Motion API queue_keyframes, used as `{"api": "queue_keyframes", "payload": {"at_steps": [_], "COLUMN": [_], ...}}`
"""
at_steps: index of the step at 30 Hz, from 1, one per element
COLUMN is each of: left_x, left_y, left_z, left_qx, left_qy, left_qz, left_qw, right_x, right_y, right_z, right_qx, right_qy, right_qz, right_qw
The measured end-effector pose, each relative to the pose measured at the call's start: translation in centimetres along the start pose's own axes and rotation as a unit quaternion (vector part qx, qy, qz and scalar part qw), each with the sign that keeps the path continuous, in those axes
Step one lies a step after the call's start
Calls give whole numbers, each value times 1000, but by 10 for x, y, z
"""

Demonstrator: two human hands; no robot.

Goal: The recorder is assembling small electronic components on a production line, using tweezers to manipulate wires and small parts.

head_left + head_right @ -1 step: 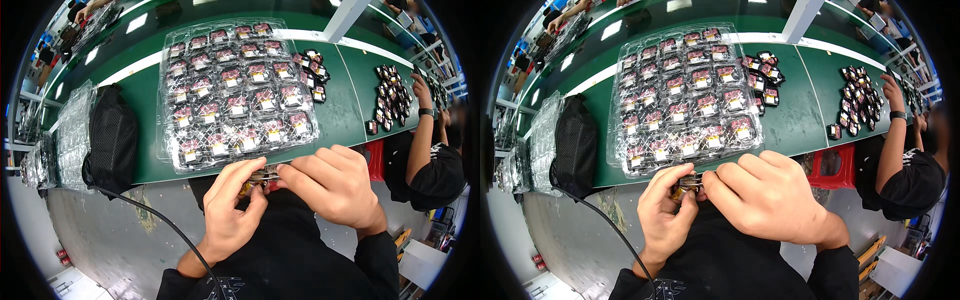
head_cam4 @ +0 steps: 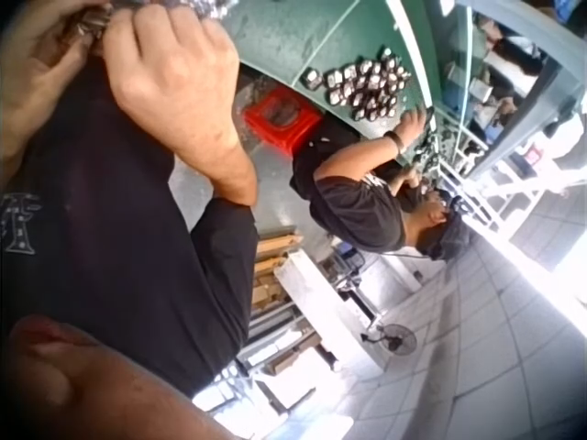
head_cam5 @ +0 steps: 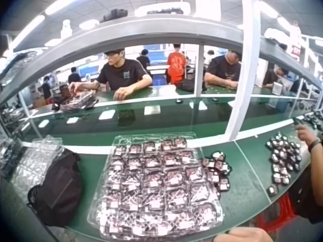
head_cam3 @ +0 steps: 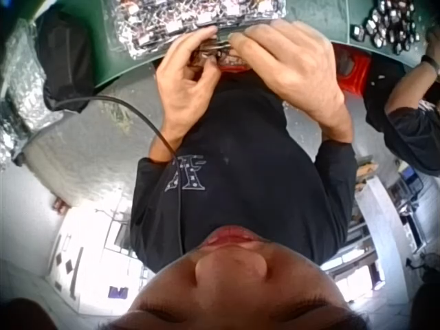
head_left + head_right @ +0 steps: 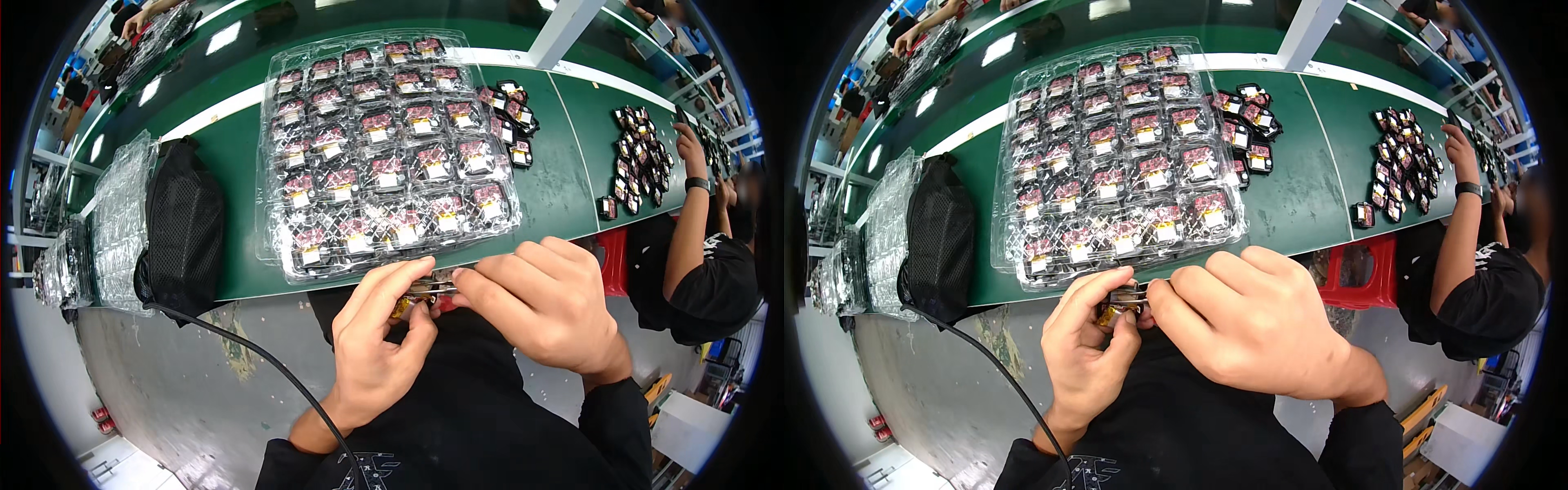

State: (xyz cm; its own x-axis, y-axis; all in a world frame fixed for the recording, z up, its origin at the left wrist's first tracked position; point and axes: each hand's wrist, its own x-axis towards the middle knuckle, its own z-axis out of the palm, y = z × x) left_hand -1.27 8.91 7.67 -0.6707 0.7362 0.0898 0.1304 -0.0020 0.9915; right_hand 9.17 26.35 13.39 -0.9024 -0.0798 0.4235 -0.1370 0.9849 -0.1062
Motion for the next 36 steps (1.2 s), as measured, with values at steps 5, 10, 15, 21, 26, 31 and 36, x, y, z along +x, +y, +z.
{"api": "queue_keyframes", "payload": {"at_steps": [5, 10, 15, 21, 26, 31, 36], "left_x": [0, -1, 1, 2, 1, 0, 0], "left_y": [0, 2, 4, 1, 1, 2, 3], "left_z": [-1, -1, -6, -13, -16, -18, -18], "left_qx": [4, -110, -63, -51, -76, -75, -35], "left_qy": [-12, 14, -32, -55, -61, -58, -60], "left_qz": [5, -37, -24, 0, -19, -17, -4], "left_qw": [1000, 993, 997, 997, 995, 995, 998], "right_x": [-4, -5, -3, -5, -4, -4, -5], "right_y": [-3, -1, -3, 9, 27, 19, 2], "right_z": [0, -2, -2, 8, 19, 16, 8], "right_qx": [-30, -50, -39, 28, 223, 156, -9], "right_qy": [15, 13, -5, 8, 11, 42, 20], "right_qz": [-5, 9, 46, 41, 50, 40, 15], "right_qw": [999, 999, 998, 999, 973, 986, 1000]}}
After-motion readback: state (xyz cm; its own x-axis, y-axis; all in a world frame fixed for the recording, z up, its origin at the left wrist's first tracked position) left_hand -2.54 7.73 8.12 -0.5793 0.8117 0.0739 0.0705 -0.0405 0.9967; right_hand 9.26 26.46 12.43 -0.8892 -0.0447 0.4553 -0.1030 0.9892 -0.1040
